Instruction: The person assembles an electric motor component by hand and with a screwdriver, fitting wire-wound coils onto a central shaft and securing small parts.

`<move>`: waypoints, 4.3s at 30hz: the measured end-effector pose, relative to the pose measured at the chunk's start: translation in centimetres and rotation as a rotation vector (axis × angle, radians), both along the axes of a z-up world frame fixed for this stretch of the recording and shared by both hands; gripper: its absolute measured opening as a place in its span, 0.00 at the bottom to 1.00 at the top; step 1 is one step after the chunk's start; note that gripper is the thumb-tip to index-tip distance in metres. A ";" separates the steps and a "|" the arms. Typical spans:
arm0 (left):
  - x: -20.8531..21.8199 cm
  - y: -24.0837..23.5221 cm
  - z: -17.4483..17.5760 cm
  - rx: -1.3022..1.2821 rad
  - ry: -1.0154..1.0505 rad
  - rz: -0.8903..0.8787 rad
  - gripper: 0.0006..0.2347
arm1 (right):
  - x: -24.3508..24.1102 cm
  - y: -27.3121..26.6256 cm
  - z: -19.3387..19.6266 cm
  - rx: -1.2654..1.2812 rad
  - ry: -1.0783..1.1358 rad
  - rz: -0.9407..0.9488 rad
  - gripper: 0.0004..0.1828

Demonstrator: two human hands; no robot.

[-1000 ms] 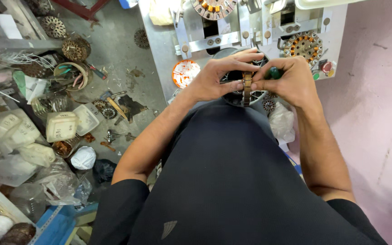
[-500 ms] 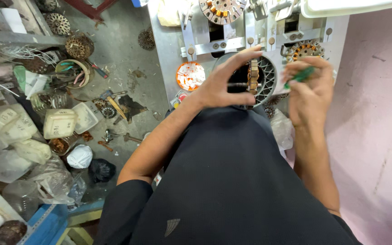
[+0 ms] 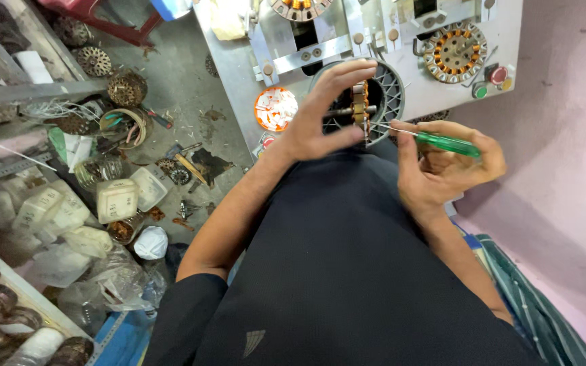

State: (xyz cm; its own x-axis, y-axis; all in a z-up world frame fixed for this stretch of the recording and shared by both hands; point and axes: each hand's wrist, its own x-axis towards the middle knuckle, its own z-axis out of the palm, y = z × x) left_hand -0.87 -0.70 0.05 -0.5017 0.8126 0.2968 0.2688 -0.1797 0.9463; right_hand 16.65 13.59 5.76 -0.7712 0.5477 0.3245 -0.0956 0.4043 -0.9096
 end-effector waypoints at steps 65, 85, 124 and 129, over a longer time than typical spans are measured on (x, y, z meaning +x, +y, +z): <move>-1.2 0.3 0.7 -0.020 -0.166 0.003 0.16 | -4.7 2.7 3.3 0.577 -0.075 0.272 0.27; 1.5 -9.1 -11.9 -0.661 0.160 0.620 0.08 | 1.5 8.3 16.9 0.208 -0.247 0.636 0.22; 3.8 -2.3 5.0 0.196 -0.805 -0.009 0.06 | -5.0 -0.6 7.4 0.154 -0.258 0.240 0.10; 3.9 -1.7 7.1 -0.003 -0.219 0.294 0.04 | -4.9 -0.6 7.0 0.146 -0.238 0.204 0.08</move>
State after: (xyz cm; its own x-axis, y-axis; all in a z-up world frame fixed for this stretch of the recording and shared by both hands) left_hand 2.98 -2.39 7.12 -0.7653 0.6248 0.1546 0.0998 -0.1221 0.9875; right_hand 11.74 12.98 12.73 -0.9234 0.3358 0.1860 0.0201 0.5261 -0.8502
